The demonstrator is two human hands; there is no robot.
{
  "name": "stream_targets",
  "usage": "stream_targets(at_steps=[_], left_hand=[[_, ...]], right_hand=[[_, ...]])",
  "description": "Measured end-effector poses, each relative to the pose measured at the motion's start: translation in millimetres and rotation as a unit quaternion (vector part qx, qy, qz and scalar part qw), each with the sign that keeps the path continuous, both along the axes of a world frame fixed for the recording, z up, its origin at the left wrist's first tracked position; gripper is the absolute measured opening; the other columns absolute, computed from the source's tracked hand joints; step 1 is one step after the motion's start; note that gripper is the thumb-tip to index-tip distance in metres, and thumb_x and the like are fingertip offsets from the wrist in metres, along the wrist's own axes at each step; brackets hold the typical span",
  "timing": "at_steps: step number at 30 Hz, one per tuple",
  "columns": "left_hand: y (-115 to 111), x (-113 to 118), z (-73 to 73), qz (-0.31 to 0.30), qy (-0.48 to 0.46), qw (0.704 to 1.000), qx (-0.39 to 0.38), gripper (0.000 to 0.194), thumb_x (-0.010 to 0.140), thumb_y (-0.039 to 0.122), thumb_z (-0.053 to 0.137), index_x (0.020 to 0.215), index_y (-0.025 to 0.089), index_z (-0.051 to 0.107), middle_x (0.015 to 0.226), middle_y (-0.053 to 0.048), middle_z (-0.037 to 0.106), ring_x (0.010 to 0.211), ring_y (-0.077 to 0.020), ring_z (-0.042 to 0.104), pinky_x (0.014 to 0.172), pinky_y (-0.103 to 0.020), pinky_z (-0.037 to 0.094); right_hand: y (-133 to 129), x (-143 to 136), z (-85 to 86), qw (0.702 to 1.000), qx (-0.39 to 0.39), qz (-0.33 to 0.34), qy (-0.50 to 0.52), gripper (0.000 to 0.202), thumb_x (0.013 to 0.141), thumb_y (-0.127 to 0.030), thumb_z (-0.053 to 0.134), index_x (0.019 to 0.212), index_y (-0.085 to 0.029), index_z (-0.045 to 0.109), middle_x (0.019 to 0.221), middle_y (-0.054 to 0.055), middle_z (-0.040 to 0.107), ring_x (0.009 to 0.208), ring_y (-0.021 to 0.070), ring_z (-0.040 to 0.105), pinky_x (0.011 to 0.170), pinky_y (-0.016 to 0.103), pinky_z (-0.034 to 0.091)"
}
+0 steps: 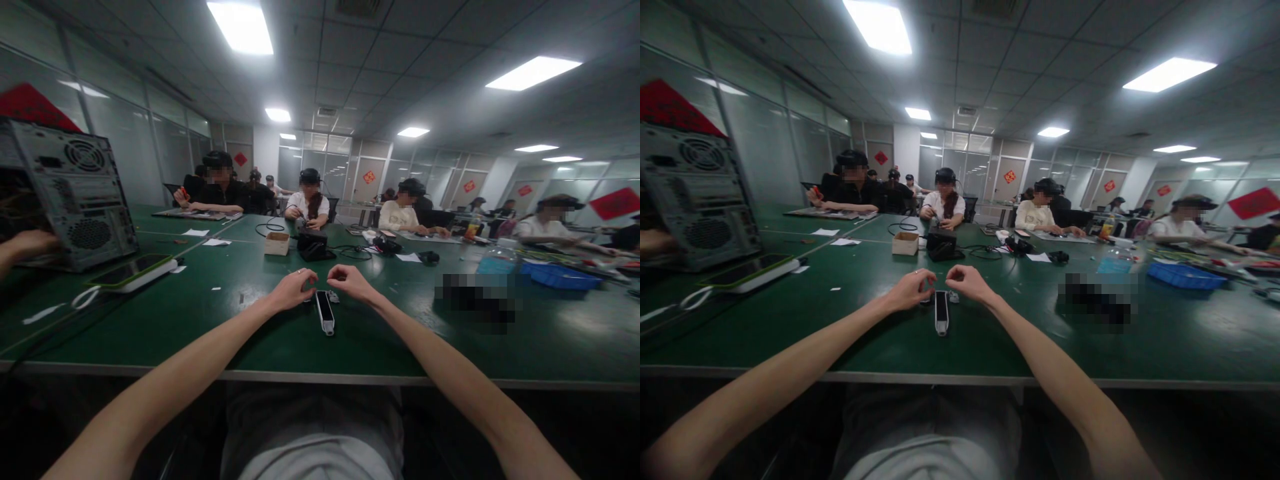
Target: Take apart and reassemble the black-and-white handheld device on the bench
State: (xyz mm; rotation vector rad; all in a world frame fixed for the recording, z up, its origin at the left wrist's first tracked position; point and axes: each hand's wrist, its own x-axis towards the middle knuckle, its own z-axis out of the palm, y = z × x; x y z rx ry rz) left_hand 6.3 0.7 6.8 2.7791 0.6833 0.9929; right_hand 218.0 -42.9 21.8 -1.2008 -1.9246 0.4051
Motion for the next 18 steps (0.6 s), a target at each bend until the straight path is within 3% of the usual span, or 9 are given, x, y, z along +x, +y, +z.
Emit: stream_targets(at_steps=[3, 8, 18], left_hand=[[-4, 1, 1.3, -0.02, 0.003, 1.0, 0.009, 0.023, 0.078, 0.024, 0.06, 0.099, 0.019, 0.053, 0.09, 0.001, 0.056, 0.065, -0.01, 0.051, 0.062, -0.022, 0.04], [-8, 2, 3.7, 0.004, 0.0, 1.0, 0.018, 0.018, 0.081, 0.03, 0.059, 0.094, 0.019, 0.054, 0.083, 0.002, 0.055, 0.066, -0.0104, 0.051, 0.062, -0.022, 0.039], [-10, 0, 6.9, 0.026, -0.013, 0.999, 0.02, 0.014, 0.082, 0.029, 0.057, 0.09, 0.018, 0.058, 0.084, 0.0, 0.059, 0.068, -0.0109, 0.053, 0.064, -0.021, 0.039]], right_hand=[[-4, -14, -2.4, 0.998, -0.01, 0.026, 0.052, 0.018, 0.071, -0.032, 0.062, 0.075, -0.015, 0.061, 0.07, -0.001, 0.06, 0.063, 0.0108, 0.053, 0.061, 0.023, 0.043], [-8, -26, -5.1, 0.996, -0.034, 0.05, 0.066, 0.021, 0.071, -0.035, 0.064, 0.075, -0.015, 0.061, 0.071, -0.001, 0.061, 0.064, 0.0113, 0.054, 0.062, 0.023, 0.043], [-6, -28, -5.7, 0.998, -0.019, 0.022, 0.059, 0.025, 0.073, -0.039, 0.061, 0.076, -0.014, 0.063, 0.072, 0.001, 0.063, 0.065, 0.0121, 0.055, 0.062, 0.023, 0.044]])
